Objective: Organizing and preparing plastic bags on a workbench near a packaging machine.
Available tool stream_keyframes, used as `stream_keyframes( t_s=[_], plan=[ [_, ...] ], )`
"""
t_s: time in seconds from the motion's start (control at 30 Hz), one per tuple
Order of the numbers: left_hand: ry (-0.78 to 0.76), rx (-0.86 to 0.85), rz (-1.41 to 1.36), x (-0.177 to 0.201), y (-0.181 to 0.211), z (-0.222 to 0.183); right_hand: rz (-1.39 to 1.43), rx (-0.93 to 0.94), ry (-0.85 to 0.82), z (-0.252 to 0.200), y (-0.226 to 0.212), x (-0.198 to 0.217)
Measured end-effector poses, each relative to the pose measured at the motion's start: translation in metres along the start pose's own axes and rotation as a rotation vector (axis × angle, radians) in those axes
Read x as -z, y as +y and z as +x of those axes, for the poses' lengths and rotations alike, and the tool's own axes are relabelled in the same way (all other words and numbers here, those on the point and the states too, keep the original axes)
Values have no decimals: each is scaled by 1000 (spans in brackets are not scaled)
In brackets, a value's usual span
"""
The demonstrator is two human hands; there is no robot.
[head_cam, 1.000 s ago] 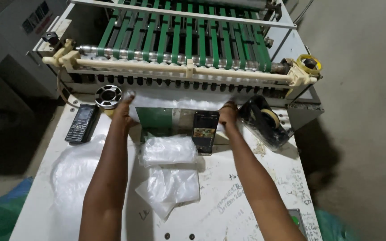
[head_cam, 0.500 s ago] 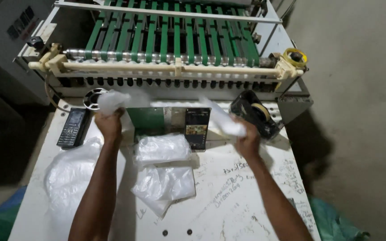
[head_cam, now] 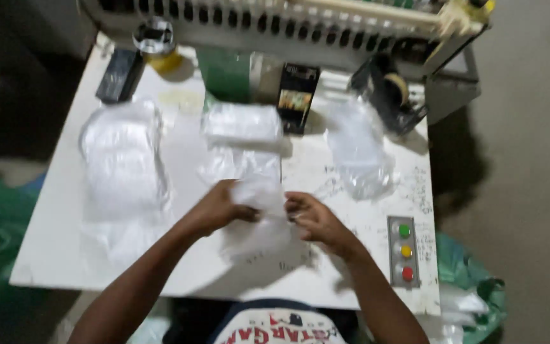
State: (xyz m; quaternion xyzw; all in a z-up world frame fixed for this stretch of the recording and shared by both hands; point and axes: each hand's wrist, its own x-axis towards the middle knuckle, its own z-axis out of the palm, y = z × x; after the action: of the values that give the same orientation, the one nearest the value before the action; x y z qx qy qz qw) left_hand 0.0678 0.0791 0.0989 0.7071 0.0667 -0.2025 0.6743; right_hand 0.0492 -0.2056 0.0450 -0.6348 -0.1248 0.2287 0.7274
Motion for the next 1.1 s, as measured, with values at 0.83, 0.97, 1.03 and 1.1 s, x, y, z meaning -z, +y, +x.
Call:
stream_keyframes(
  t_s=[0.83, 0.97, 1.03, 1.1],
  plan=[
    [-226, -894, 487, -70, -135, 11, -670, 80, 167, -103, 161, 64],
    [-202, -233, 335, -69, -88, -13, -448, 190, 516, -90, 49, -12],
    [-190, -142, 282, -73, -64, -20, -738, 307, 443, -87, 41, -8],
    [-181, -78, 234, -74, -59, -5, -1037, 447, 372, -70, 37, 1]
  ],
)
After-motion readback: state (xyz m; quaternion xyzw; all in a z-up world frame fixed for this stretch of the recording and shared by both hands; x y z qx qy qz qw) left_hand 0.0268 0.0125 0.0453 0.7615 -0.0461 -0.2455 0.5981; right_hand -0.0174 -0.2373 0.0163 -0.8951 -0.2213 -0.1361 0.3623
